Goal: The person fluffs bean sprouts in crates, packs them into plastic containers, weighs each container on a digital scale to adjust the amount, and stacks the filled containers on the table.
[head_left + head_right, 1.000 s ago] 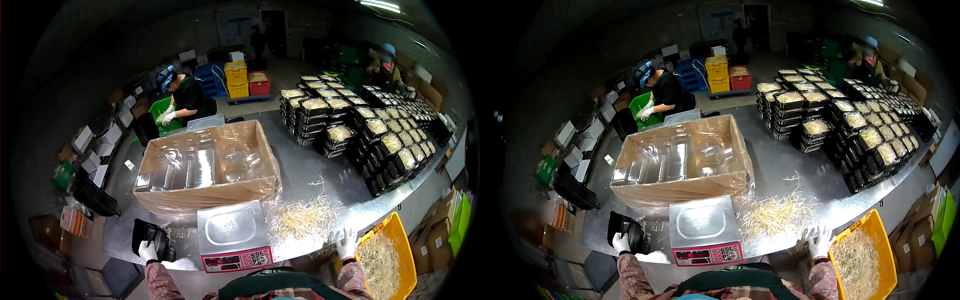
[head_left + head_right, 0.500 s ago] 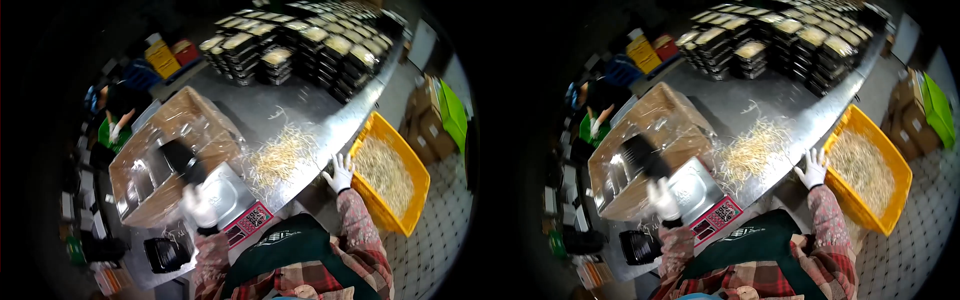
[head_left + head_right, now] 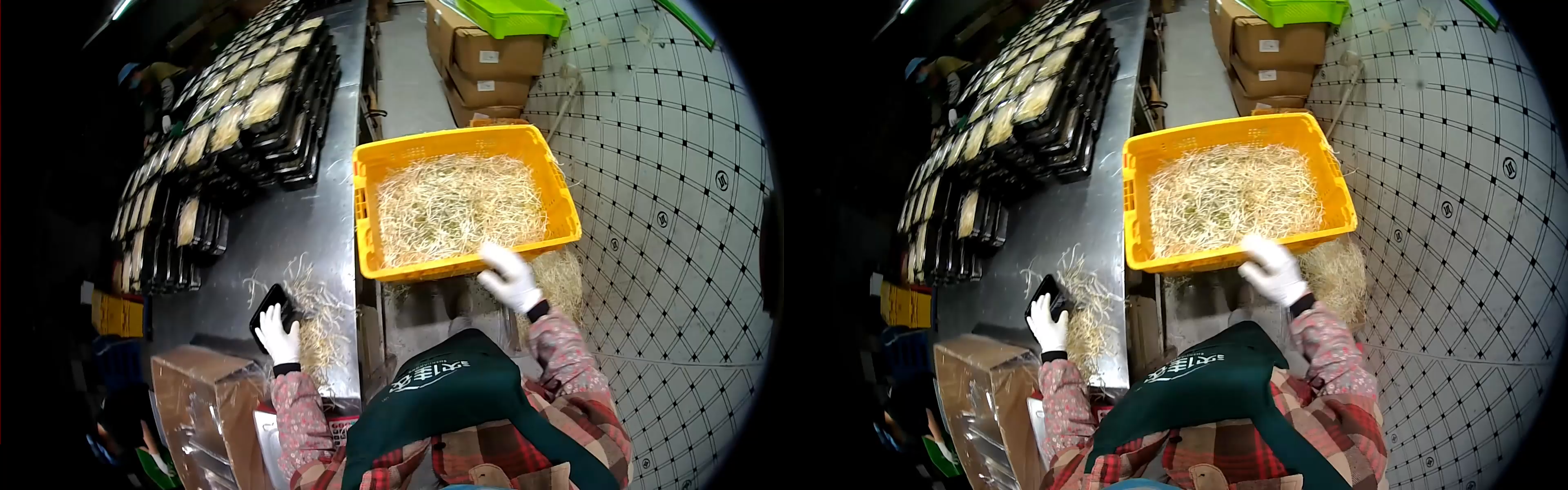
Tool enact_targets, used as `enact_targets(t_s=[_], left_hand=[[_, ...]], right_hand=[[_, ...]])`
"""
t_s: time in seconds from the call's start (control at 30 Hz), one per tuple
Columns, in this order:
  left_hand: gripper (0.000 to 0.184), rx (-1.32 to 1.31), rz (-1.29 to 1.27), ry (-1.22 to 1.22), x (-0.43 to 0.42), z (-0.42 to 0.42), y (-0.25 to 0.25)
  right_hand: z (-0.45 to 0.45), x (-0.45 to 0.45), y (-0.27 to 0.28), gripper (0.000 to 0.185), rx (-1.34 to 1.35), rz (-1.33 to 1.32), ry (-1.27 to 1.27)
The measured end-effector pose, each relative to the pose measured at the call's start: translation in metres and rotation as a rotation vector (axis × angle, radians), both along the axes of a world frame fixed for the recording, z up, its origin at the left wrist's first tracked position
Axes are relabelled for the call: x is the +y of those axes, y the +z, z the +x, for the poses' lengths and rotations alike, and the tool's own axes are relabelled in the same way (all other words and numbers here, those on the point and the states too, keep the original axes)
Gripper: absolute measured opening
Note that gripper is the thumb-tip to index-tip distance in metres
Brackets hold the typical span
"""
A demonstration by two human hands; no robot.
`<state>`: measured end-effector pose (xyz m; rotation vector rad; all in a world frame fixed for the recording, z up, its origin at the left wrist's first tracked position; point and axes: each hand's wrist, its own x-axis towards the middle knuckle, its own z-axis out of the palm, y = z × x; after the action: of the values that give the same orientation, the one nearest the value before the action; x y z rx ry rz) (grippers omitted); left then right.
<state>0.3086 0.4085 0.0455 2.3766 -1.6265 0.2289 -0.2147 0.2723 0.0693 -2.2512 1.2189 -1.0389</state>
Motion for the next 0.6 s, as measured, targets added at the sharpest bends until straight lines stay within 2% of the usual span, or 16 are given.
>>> enact_targets(t_s=[0.07, 0.13, 0.17, 0.2, 0.23, 0.27, 0.3, 0.37, 0.4, 0.43, 0.57, 0.6], left_hand=[[0.064, 0.383, -0.218, -0.099, -0.038, -0.039, 0.033], [0.063, 0.800, -0.337, -0.203, -0.083, -0.095, 0.047], [0.064, 0.935, -0.243, -0.211, -0.107, -0.137, 0.070], [0.064, 0.867, -0.138, -0.280, -0.130, -0.157, 0.062], [0.065, 1.091, -0.157, -0.447, -0.155, -0.185, 0.048], [0.069, 0.664, 0.117, -0.529, -0.179, -0.207, 0.056], [0.074, 0.628, 0.223, -0.641, -0.201, -0.228, 0.042], [0.080, 0.562, 0.368, -0.855, -0.246, -0.276, 0.018], [0.086, 0.428, 0.452, -0.886, -0.267, -0.299, 0.007], [0.091, 0.296, 0.538, -0.912, -0.287, -0.319, -0.003], [0.118, 0.019, 0.542, -0.805, -0.373, -0.381, -0.046], [0.124, 0.011, 0.560, -0.763, -0.389, -0.393, -0.051]], right_hand=[[-0.074, -0.042, 0.002, 0.043, -0.140, 0.097, -0.342], [-0.131, -0.084, 0.001, 0.054, -0.104, 0.059, -0.532], [-0.150, -0.105, -0.003, 0.058, -0.060, 0.109, -0.561], [-0.159, -0.122, -0.004, 0.060, 0.010, 0.175, -0.507], [-0.164, -0.138, -0.004, 0.062, 0.078, 0.243, -0.451], [-0.167, -0.153, -0.016, 0.063, 0.110, 0.321, -0.347], [-0.164, -0.167, -0.019, 0.068, 0.136, 0.439, -0.236], [-0.165, -0.197, -0.063, 0.078, 0.388, 0.414, -0.089], [-0.160, -0.212, -0.059, 0.080, 0.506, 0.494, -0.033], [-0.160, -0.230, -0.081, 0.083, 0.594, 0.470, -0.020], [-0.140, -0.282, -0.106, 0.104, 0.749, 0.490, -0.081], [-0.131, -0.290, -0.104, 0.114, 0.768, 0.541, -0.082]])
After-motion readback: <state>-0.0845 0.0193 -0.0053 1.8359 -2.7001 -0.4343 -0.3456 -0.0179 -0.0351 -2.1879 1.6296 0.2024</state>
